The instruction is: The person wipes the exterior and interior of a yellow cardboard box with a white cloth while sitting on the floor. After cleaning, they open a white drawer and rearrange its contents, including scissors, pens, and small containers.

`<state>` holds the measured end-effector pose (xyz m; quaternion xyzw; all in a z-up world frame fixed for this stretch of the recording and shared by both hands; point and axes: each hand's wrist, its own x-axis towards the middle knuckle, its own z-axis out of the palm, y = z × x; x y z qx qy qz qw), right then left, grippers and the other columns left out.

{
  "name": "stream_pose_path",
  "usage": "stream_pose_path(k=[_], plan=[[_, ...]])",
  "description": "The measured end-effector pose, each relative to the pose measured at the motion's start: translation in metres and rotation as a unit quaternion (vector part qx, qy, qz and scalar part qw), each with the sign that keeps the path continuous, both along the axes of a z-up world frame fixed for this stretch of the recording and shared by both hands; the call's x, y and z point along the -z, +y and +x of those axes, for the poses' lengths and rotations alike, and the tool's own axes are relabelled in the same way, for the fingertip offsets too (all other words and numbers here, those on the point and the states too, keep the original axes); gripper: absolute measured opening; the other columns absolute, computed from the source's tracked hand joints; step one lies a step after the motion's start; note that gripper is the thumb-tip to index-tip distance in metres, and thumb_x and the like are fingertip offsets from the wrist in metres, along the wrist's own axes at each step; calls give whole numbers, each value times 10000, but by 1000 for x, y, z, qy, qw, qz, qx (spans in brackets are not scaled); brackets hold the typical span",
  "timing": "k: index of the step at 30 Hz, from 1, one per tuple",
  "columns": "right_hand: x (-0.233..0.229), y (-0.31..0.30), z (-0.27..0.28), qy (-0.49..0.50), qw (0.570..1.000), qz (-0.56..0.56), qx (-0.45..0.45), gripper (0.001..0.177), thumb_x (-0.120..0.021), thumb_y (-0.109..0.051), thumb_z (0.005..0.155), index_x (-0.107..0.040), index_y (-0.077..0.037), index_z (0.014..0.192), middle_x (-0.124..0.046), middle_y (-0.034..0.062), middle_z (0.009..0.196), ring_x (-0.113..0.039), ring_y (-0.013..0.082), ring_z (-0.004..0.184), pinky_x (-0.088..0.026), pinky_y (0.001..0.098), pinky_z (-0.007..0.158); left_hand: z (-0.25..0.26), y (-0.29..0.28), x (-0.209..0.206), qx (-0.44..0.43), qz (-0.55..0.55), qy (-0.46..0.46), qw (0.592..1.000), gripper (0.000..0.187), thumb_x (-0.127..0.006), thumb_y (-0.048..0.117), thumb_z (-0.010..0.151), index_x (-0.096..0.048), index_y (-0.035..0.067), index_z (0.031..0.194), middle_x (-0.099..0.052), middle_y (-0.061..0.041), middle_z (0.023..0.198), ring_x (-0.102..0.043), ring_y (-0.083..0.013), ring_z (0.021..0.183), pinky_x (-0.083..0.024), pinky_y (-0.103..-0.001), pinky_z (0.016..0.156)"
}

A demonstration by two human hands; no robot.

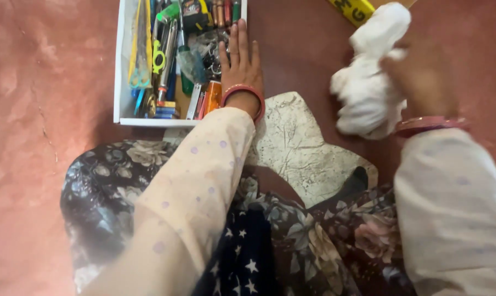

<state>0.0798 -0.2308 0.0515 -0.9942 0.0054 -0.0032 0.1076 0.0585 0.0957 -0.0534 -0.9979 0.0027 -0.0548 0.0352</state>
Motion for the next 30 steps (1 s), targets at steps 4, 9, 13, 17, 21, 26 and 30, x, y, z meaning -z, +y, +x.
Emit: stream_pose_path(k=[4, 9, 13, 17, 21, 26, 30], plan=[[10, 18, -1, 28, 999, 32, 16, 613, -821, -332, 867, -648, -81, 1399, -686, 242, 1306, -632, 431, 1207, -486, 517, 1034, 13, -2, -6, -12, -8, 9, 1000, 625, -491, 144, 986, -375, 55, 1594, 60, -230, 1694, 41, -362, 1585, -31, -539, 1270], [15, 54, 3, 200, 975, 72, 60, 1142, -936, -442, 669, -292, -205, 1582, -501, 298, 1365, -548, 486, 1189, -493, 552, 930, 14, -1, -12, -16, -115, 28, 993, 768, -551, -1, 887, -285, 10, 1607, 46, -241, 1691, -26, -371, 1585, -111, -490, 1274], [18, 81, -14, 147, 987, -45, -47, 735, -832, -359, 780, -513, -216, 1427, -557, 273, 1288, -617, 502, 1075, -523, 562, 878, 12, 0, -14, -23, -173, 18, 985, 861, -569, -99, 830, -233, -6, 1616, 33, -255, 1700, -65, -374, 1587, -150, -481, 1287], [18, 83, -23, 76, 992, -58, -80, 520, -744, -238, 828, -606, -267, 1329, -624, 221, 1175, -663, 465, 992, -547, 554, 816, 19, -9, -22, -46, -168, -8, 985, 828, -546, -65, 868, -230, 16, 1629, 25, -242, 1711, -61, -366, 1597, -140, -521, 1288], [19, 67, -20, 32, 997, -60, -42, 372, -599, -114, 944, -686, -323, 1239, -664, 168, 1147, -687, 427, 981, -546, 554, 814, 23, -20, -41, -33, -28, 51, 998, 781, -500, 60, 905, -188, 58, 1620, 37, -172, 1700, -12, -319, 1592, -49, -655, 1227], [32, 56, -19, 30, 993, -105, -47, 364, -606, -138, 900, -593, -198, 1259, -624, 223, 1142, -665, 482, 922, -545, 566, 726, 37, -27, -57, 136, 102, 84, 982, 754, -459, 99, 917, -183, 47, 1617, 8, -159, 1697, -2, -310, 1558, -2, -667, 1173], [42, 59, -20, 45, 991, -95, -84, 516, -680, -214, 766, -510, -114, 1243, -591, 261, 1129, -659, 500, 866, -543, 571, 735, 62, -26, -51, 221, 40, 73, 972, 632, -418, 202, 1021, -237, 59, 1610, -58, -120, 1729, -35, -285, 1597, -24, -683, 1221]])
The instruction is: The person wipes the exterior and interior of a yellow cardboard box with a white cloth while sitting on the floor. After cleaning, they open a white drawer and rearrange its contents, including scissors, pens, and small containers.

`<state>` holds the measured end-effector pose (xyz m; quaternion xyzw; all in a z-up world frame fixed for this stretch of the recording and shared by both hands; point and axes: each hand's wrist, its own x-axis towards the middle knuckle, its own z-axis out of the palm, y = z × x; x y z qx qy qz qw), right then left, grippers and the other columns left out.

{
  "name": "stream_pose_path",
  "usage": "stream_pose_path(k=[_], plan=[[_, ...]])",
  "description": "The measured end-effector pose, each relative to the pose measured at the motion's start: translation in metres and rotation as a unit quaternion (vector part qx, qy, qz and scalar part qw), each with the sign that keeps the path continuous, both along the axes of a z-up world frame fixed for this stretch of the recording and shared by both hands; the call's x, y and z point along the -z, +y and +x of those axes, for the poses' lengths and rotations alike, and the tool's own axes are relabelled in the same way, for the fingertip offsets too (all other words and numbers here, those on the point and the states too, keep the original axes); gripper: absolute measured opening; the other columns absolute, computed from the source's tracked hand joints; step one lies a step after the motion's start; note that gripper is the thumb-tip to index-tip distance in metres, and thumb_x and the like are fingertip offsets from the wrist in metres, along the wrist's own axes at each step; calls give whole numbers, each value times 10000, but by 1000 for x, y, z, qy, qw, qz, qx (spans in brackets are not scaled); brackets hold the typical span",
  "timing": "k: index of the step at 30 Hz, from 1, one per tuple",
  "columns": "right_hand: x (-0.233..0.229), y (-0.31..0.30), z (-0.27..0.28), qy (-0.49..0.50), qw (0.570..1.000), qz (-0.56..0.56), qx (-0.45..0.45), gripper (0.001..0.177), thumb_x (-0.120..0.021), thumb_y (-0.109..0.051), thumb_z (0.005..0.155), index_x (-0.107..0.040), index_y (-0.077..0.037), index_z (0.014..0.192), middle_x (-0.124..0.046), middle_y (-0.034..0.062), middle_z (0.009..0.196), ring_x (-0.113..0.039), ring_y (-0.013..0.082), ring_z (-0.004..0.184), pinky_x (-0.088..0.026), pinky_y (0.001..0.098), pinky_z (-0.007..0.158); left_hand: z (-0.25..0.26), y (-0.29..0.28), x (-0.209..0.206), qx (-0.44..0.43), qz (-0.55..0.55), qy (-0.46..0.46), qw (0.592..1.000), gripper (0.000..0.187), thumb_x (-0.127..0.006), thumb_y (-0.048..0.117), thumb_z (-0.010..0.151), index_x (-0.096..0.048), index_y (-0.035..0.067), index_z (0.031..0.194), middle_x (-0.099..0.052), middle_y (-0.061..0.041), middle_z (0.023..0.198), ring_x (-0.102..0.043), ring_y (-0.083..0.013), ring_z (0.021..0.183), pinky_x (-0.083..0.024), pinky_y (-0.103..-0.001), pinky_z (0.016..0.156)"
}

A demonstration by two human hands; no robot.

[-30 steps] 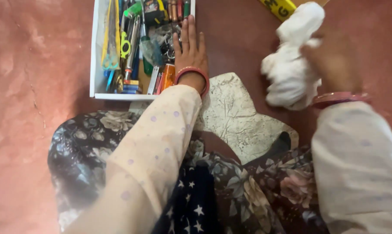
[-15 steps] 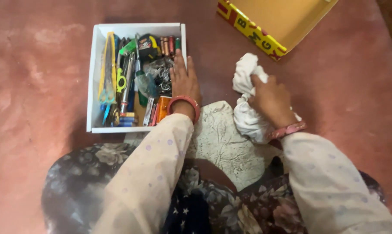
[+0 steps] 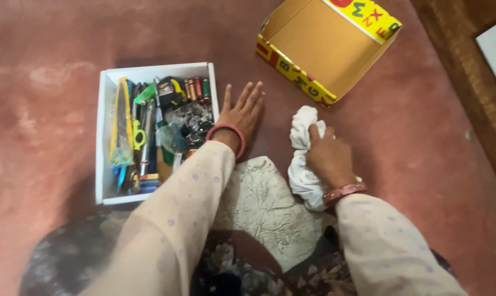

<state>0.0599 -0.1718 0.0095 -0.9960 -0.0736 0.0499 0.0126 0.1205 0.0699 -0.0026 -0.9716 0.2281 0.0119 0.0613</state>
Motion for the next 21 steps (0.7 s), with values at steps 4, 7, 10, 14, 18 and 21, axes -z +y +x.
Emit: stream_pose_path(k=[4, 7, 10, 14, 18, 21], plan=[[1, 4, 4, 6, 1000, 2, 9, 444, -642, -163, 844, -517, -138, 1269, -591, 245, 1136, -666, 480, 857, -552, 567, 708, 26, -10, 18, -17, -34, -14, 999, 673, -423, 221, 989, -209, 84, 1612, -63, -84, 1722, -30, -244, 1585, -22, -671, 1213], [-5, 9, 6, 5, 1000, 6, 0, 457, -647, -163, 851, -518, -147, 1289, -594, 231, 1159, -664, 476, 905, -557, 563, 724, 43, -39, 25, -18, -74, -41, 996, 662, -406, 209, 994, -201, 116, 1616, -76, -59, 1719, -43, -233, 1581, -4, -678, 1203], [-18, 18, 18, 58, 998, 32, 19, 517, -672, -238, 862, -497, -176, 1345, -576, 233, 1232, -643, 485, 1010, -556, 566, 790, 68, -74, 23, 13, -93, -108, 990, 664, -400, 182, 1017, -201, 147, 1650, -115, -43, 1727, -90, -235, 1591, 1, -678, 1212], [-38, 33, 27, 165, 983, 50, 57, 786, -772, -480, 818, -415, -199, 1459, -467, 231, 1406, -563, 514, 1166, -535, 569, 897, 92, -109, 27, 46, -87, -66, 993, 605, -401, 185, 1034, -261, 218, 1621, -353, -77, 1592, -252, -253, 1538, 0, -711, 1211], [-50, 48, 23, 198, 978, 25, 63, 1115, -925, -563, 627, -325, -210, 1498, -316, 226, 1492, -425, 530, 1279, -537, 568, 886, 112, -112, 38, 49, -3, -40, 998, 322, -499, 237, 1001, -598, 174, 1301, -576, -62, 1369, -493, -281, 1335, -160, -643, 1195], [-43, 55, 13, 191, 980, -24, 58, 1206, -939, -527, 613, -280, -190, 1566, -298, 192, 1534, -407, 494, 1327, -566, 623, 804, 102, -104, 46, 61, -24, -55, 996, 224, -556, 247, 989, -716, 188, 1133, -659, -79, 1218, -585, -312, 1210, -341, -523, 1097]])
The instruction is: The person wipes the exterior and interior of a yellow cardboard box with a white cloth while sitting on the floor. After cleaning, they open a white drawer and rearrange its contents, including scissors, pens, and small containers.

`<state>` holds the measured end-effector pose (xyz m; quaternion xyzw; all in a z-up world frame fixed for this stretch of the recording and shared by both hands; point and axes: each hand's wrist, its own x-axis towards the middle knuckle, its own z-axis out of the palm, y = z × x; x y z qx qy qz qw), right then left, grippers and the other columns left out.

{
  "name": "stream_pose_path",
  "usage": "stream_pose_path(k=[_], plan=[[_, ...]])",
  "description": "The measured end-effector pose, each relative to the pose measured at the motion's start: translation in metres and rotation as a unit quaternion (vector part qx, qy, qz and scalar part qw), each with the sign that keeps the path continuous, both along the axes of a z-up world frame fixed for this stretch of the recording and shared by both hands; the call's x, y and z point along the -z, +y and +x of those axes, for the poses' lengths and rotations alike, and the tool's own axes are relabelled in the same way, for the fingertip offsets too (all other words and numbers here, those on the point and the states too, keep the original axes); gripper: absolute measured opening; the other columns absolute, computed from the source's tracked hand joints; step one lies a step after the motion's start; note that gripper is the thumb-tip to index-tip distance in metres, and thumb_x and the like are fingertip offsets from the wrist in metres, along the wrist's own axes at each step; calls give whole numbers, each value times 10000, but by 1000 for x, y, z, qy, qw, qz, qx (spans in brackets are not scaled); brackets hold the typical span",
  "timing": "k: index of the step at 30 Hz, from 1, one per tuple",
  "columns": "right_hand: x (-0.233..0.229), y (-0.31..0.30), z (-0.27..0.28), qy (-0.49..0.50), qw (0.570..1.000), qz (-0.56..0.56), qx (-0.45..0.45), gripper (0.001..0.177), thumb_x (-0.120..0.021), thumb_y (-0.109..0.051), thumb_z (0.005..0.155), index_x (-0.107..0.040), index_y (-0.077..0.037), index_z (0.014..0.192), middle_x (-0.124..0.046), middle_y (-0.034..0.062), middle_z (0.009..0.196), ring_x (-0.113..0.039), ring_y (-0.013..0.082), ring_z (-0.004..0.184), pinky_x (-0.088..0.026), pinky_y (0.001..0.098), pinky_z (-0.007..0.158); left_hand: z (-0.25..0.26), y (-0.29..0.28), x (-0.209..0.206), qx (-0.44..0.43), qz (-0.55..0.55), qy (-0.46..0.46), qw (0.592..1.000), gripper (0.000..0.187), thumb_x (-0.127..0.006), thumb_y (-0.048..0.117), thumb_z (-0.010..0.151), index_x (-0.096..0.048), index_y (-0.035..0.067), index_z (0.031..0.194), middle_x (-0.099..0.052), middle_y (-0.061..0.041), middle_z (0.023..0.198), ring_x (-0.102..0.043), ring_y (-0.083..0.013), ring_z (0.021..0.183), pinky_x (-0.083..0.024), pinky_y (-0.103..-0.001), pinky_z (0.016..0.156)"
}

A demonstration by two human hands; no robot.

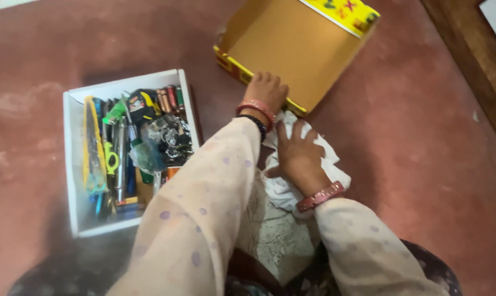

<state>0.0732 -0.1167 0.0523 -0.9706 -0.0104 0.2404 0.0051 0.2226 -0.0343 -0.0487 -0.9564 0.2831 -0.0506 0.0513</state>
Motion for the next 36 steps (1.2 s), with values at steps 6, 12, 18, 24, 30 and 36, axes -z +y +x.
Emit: stream_pose_path(k=[6, 12, 18, 24, 30, 36], plan=[[24, -10, 6, -96, 991, 81, -50, 923, -932, -349, 632, -498, -219, 1436, -448, 203, 1441, -562, 514, 1123, -578, 512, 809, -21, 10, -27, -10, -106, 42, 993, 189, -652, 233, 918, -738, 233, 1087, -686, -54, 1139, -642, -309, 1107, -451, -504, 959], [24, -47, 16, -96, 978, 172, 70, 581, -761, -224, 765, -677, -294, 1335, -678, 178, 1212, -688, 390, 1001, -559, 509, 834, -23, 13, -78, -13, -452, -3, 892, 462, -833, 219, 820, -700, 136, 1255, -729, -121, 1156, -671, -345, 1088, -510, -463, 961], [-28, -115, 41, -256, 932, 172, 194, 593, -837, -396, 788, -674, -114, 1284, -666, 245, 1212, -647, 451, 1054, -513, 553, 855, -88, 94, -109, 1, -620, 148, 771, 491, -824, 102, 867, -649, 47, 1322, -783, -116, 1165, -764, -199, 1060, -607, -332, 934], [-116, -106, 4, -471, 783, 404, -34, 376, -789, -204, 931, -688, -75, 1269, -723, 156, 1247, -728, 317, 1130, -576, 474, 1036, -159, 113, -129, -6, -646, 258, 719, 402, -776, 60, 898, -656, -11, 1275, -777, -101, 1097, -701, -122, 994, -599, -292, 885], [-135, -23, -30, -479, 819, 255, -188, 479, -778, -234, 904, -677, -32, 1326, -628, 233, 1223, -589, 419, 1086, -498, 528, 908, -195, 133, -139, 55, -641, 375, 667, 427, -738, 28, 911, -615, -16, 1317, -731, -59, 1206, -676, -89, 1097, -568, -257, 952], [-160, 20, -58, -479, 820, 234, -208, 380, -740, -225, 944, -694, -81, 1293, -565, 164, 1384, -518, 388, 1231, -479, 520, 1001, -219, 121, -156, -5, -762, 279, 585, 229, -652, 149, 1008, -610, -19, 1158, -655, -30, 967, -579, -68, 870, -501, -268, 755]])
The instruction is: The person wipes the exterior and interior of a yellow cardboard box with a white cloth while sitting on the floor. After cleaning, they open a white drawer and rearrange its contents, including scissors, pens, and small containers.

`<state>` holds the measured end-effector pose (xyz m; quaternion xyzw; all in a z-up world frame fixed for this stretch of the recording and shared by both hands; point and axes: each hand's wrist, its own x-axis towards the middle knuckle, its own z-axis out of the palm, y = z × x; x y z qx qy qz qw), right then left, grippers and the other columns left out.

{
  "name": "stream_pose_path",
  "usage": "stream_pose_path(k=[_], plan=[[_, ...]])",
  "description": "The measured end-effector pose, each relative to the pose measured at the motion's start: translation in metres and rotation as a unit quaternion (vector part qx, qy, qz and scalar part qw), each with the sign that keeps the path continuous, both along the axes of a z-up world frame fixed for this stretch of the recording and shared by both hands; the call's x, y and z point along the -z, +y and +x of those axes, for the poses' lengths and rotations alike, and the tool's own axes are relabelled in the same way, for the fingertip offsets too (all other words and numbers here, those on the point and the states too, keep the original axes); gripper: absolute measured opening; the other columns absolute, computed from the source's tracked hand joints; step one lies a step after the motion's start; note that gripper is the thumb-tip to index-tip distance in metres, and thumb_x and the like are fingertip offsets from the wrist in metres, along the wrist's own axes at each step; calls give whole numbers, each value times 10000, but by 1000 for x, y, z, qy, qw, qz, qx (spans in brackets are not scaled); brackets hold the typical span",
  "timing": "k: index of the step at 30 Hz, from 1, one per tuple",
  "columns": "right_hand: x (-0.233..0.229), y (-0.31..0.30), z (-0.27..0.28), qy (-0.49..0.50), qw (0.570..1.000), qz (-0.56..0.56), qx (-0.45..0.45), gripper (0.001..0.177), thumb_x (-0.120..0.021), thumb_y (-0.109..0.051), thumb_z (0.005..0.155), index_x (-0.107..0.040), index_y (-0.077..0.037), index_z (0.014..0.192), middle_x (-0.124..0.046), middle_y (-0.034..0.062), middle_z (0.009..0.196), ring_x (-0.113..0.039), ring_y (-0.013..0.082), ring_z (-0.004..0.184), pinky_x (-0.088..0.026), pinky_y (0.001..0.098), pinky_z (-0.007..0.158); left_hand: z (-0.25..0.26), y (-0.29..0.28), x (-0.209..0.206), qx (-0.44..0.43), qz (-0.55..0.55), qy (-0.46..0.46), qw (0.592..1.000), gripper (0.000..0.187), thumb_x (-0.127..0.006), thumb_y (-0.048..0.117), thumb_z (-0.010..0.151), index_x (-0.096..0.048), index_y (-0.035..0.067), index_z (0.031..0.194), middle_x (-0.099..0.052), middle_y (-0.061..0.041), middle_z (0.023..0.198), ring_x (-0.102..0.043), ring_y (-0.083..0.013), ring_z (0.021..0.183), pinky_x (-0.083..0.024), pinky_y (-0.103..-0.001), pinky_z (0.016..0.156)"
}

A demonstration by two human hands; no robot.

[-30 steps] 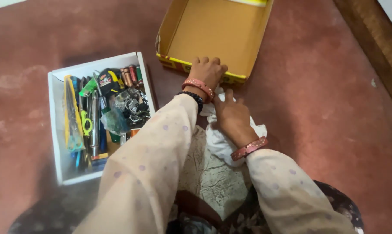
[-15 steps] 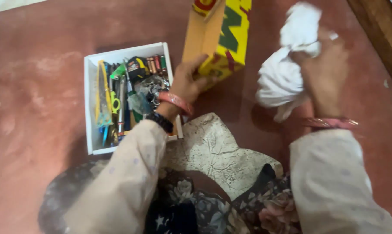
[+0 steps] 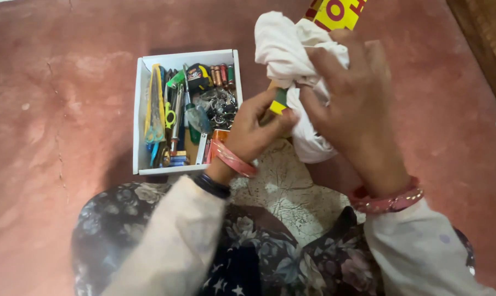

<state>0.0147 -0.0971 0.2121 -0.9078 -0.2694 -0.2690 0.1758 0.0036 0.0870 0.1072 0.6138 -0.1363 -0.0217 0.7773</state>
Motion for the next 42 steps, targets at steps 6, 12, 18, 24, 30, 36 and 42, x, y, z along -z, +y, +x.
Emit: stream_pose_path(k=[6, 12, 18, 24, 30, 36, 42], plan=[[-13, 28, -35, -77, 995, -52, -37, 324, -757, -222, 893, -723, -105, 1193, -591, 116, 1367, -527, 349, 1186, -459, 500, 961, 1, -50, 7, -380, -16, -76, 922, 575, -421, 351, 1140, -636, -34, 772, -620, -56, 634, -514, -101, 619, -377, -361, 541], [-1, 12, -10, -69, 996, -56, -13, 249, -761, -246, 954, -733, -105, 1158, -632, 58, 1346, -523, 344, 1180, -458, 502, 967, 14, -36, -12, -275, 45, -73, 958, 656, -371, 455, 1094, -669, -40, 784, -599, -74, 574, -537, -134, 553, -387, -377, 505], [22, -65, 56, -61, 988, -76, 118, 382, -782, -250, 907, -750, -45, 1227, -646, 195, 1258, -536, 442, 1131, -494, 536, 831, 20, -49, -24, -242, 131, -57, 960, 724, -437, 550, 1060, -676, -23, 688, -532, -62, 509, -519, -135, 485, -385, -376, 498], [52, -175, 95, -59, 987, 80, 129, 393, -731, -90, 873, -742, -5, 1256, -729, 197, 1187, -692, 336, 1028, -543, 436, 873, 14, -62, -24, -210, 125, -50, 969, 721, -490, 573, 1039, -679, -20, 673, -529, -38, 499, -515, -100, 478, -403, -349, 474], [87, -220, 118, 37, 926, 368, 78, 276, -683, -68, 962, -706, -34, 1235, -753, 112, 1179, -722, 174, 1034, -570, 270, 922, 16, -49, -21, -201, 116, -65, 971, 663, -507, 523, 1038, -695, -10, 693, -562, -8, 508, -522, -85, 483, -398, -344, 456], [67, -157, 93, -157, 974, -22, 163, 365, -707, -51, 864, -706, 17, 1223, -683, 214, 1209, -614, 414, 1089, -532, 487, 930, 38, -39, -6, -214, 63, -34, 974, 680, -520, 473, 1078, -492, 25, 568, -440, 23, 524, -385, -88, 480, -279, -328, 441], [22, 0, 16, -66, 996, -36, 52, 299, -692, -240, 1005, -691, -54, 1239, -612, 145, 1322, -525, 413, 1186, -462, 532, 953, 74, -25, 7, -233, -3, -41, 971, 645, -508, 449, 1084, -579, 23, 605, -555, 8, 573, -469, -80, 522, -381, -315, 467]])
